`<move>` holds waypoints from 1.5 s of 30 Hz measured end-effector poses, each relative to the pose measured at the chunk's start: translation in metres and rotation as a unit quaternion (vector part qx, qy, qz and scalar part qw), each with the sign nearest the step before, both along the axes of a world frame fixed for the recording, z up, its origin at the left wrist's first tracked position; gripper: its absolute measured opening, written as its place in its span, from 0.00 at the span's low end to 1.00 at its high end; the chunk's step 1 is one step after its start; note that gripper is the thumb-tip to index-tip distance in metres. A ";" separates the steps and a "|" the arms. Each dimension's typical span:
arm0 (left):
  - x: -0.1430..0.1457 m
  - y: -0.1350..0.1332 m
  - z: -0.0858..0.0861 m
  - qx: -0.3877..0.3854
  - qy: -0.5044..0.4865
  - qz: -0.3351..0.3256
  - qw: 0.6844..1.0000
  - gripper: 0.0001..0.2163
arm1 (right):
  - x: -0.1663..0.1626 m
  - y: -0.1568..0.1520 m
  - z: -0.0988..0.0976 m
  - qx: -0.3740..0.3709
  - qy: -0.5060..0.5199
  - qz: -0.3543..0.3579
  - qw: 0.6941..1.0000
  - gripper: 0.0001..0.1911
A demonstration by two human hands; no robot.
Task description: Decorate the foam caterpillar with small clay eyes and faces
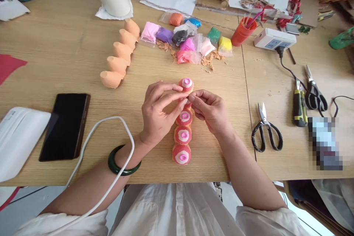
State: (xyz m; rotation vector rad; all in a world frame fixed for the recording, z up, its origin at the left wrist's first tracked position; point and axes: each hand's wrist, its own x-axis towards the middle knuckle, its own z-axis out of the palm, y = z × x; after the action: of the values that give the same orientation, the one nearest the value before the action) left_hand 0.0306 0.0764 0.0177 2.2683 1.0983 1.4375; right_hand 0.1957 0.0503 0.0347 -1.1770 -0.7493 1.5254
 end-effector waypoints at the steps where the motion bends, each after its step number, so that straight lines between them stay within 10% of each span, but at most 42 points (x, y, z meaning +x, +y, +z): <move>1: 0.000 0.000 0.000 0.001 -0.003 -0.001 1.000 0.06 | 0.000 0.000 0.000 -0.003 0.005 0.001 1.000 0.24; 45: 0.000 -0.001 0.002 -0.011 0.031 0.024 0.999 0.07 | 0.001 0.000 -0.001 -0.001 -0.015 -0.005 1.000 0.25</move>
State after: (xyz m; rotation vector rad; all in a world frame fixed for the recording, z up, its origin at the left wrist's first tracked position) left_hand 0.0309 0.0756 0.0201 2.3007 1.1906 1.3728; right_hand 0.1971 0.0507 0.0340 -1.2058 -0.7603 1.5040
